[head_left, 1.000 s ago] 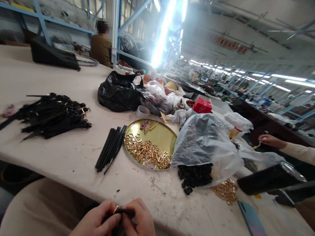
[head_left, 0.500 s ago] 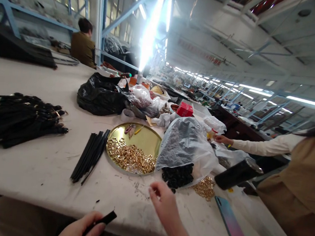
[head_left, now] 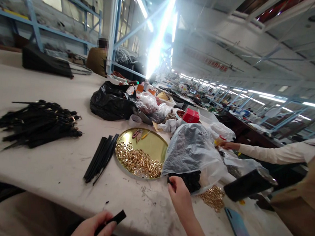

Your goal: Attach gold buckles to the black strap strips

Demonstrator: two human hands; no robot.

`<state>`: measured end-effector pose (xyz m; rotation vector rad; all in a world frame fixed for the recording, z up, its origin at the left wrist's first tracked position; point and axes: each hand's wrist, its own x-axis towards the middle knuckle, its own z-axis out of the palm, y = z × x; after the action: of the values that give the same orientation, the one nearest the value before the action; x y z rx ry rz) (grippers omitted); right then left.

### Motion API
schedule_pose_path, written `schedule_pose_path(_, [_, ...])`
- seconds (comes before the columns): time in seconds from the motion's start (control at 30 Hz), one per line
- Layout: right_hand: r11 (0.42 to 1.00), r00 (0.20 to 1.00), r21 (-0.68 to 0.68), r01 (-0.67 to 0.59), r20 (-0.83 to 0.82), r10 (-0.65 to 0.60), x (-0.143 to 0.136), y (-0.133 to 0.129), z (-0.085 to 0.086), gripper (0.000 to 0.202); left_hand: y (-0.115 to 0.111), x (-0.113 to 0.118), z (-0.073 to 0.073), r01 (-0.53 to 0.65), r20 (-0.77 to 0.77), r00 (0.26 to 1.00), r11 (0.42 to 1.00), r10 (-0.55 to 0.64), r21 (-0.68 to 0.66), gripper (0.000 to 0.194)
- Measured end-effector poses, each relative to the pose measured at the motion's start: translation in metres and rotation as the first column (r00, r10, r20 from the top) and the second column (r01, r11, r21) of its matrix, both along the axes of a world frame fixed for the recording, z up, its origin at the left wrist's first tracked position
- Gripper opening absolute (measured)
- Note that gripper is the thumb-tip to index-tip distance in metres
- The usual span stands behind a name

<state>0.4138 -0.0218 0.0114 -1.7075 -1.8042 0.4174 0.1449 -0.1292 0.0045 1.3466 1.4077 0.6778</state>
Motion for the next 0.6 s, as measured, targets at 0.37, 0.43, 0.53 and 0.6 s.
schedule_pose_path(0.37, [0.935, 0.397, -0.231, -0.269, -0.911, -0.111, -0.119, -0.066, 0.007, 0.03, 0.016, 0.017, 0.027, -0.204, 0.095, 0.975, 0.978, 0.199, 0.039, 0.024])
schedule_pose_path(0.43, [0.926, 0.312, -0.264, -0.269, -0.934, -0.176, -0.125, -0.067, 0.006, 0.033, 0.014, 0.014, 0.025, -0.232, 0.089, 0.97, 0.972, 0.228, 0.038, 0.024])
schedule_pose_path(0.53, [0.885, 0.184, -0.309, -0.349, -0.948, -0.259, -0.129, -0.067, 0.003, 0.037, 0.011, 0.01, 0.023, -0.228, 0.068, 0.972, 0.971, 0.224, 0.066, 0.026])
schedule_pose_path(0.6, [0.855, 0.154, -0.321, -0.406, -0.947, -0.283, -0.13, -0.068, 0.002, 0.034, 0.011, 0.009, 0.023, -0.208, 0.022, 0.978, 0.972, 0.207, 0.114, 0.026])
